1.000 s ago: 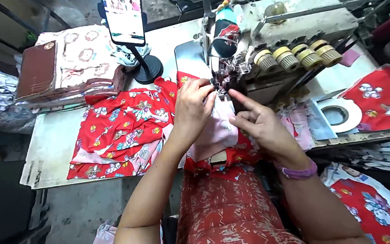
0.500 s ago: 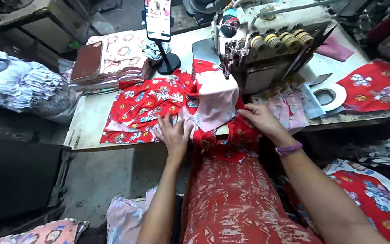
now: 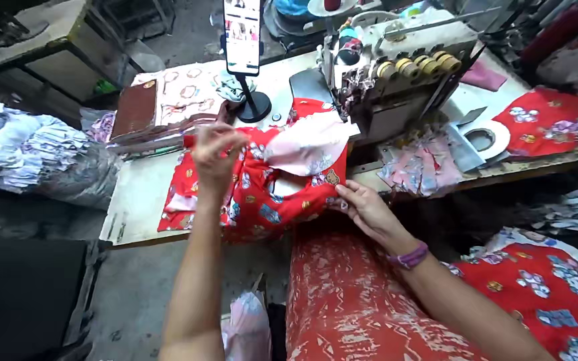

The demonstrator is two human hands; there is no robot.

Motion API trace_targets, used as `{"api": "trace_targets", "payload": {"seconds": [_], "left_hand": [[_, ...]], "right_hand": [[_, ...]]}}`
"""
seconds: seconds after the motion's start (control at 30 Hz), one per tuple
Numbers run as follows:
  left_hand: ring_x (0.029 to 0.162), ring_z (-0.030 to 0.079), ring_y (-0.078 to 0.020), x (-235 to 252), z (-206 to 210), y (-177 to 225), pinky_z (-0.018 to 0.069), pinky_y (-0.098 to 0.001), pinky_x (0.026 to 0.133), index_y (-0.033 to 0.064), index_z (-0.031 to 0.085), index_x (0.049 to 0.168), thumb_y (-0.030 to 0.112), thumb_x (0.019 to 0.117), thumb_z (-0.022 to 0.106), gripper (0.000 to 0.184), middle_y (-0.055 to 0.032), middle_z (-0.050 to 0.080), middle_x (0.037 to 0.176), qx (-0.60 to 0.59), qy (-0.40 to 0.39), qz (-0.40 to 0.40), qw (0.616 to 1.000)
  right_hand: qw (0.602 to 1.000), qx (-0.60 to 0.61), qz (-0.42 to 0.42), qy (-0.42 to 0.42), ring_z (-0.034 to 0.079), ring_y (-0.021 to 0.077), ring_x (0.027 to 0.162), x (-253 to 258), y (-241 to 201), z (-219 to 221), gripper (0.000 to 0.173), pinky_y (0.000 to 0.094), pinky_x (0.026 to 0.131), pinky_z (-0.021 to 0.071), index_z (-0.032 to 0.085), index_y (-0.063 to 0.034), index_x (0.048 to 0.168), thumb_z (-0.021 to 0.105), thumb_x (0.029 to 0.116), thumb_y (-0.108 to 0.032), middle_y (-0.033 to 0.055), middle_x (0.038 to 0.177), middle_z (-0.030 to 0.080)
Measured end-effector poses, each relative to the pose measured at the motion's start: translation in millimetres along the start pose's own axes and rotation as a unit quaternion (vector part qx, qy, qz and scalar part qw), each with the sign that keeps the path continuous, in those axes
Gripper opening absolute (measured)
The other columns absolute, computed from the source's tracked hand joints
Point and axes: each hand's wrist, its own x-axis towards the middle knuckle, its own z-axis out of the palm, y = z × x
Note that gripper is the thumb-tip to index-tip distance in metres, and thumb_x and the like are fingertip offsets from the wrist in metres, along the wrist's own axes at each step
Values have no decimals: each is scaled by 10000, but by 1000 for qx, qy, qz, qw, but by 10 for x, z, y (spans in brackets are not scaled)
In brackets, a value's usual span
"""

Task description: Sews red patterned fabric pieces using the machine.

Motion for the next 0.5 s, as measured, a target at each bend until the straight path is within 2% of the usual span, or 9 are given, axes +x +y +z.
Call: {"api": "trace_targets", "payload": {"seconds": [0.07,0.13,0.2,0.23,0.27,0.3,0.37,0.43,0.5], "left_hand": [[1160,612,-234,-290,541,285,479,-383,1045,11,769,950,116,871,784,133,-154,683,1117,-123,-65,13,990],[1118,642,-203,-469,1002,414,507,-375,1014,-11,765,1049,85,926,712,165,-135,706,1110,-198,-132,-50,970],[977,661,-84,-348,1016,512,544,-293,902,-32,714,1090,88,1033,559,205,-75,711,1055,-256,-140,-196,936],[880,638,-11,-201,892,545,539,-236,814,1,680,1115,139,1070,511,223,-11,694,1006,-272,-136,-244,921],[802,612,42,-62,754,592,528,-177,738,39,661,1113,159,1083,490,210,47,675,958,-280,-132,-249,918],[767,596,64,53,640,671,515,-137,702,43,659,1088,131,1074,500,182,70,659,927,-280,-133,-215,926],[740,573,14,179,572,890,494,-137,679,-20,704,1007,66,1016,572,158,1,633,873,-237,-161,-85,954],[740,614,-57,59,734,1104,522,-193,686,14,755,986,113,993,615,171,-41,667,837,-171,-192,9,966],[758,659,-139,-141,958,1183,534,-255,687,40,760,1005,136,1017,594,193,-80,695,834,-121,-196,43,972]], "right_hand": [[1000,11,5,-7,717,121,763,-93,-32,-17,157,310,778,624,601,4,1092,452,1061,-35,34,880,720],[1000,22,8,-16,736,136,750,-189,-101,-13,163,324,745,644,606,-12,1084,447,1050,-28,37,890,737],[1000,11,-2,-11,734,113,741,-213,-124,-68,167,296,723,640,623,-24,1073,459,1039,-24,22,887,745],[1000,3,-10,-11,727,95,749,-186,-90,-135,168,278,734,632,631,-26,1069,466,1037,-25,10,886,742],[1000,1,-17,-10,714,82,764,-150,-26,-220,171,267,752,618,638,-23,1064,469,1035,-27,4,884,734],[1000,3,-22,-9,707,74,779,-115,42,-304,174,262,768,609,644,-29,1054,471,1034,-28,-3,883,731],[999,2,-42,-7,697,50,773,-77,88,-433,188,241,753,598,667,-54,1021,481,1025,-25,-26,863,730],[997,-19,-71,-18,675,17,742,-107,24,-549,206,212,716,584,707,-76,1001,509,1010,-23,-57,846,728],[994,-35,-96,-33,680,10,745,-88,-45,-630,200,207,716,587,735,-73,1020,539,1006,-38,-62,860,740]]}}
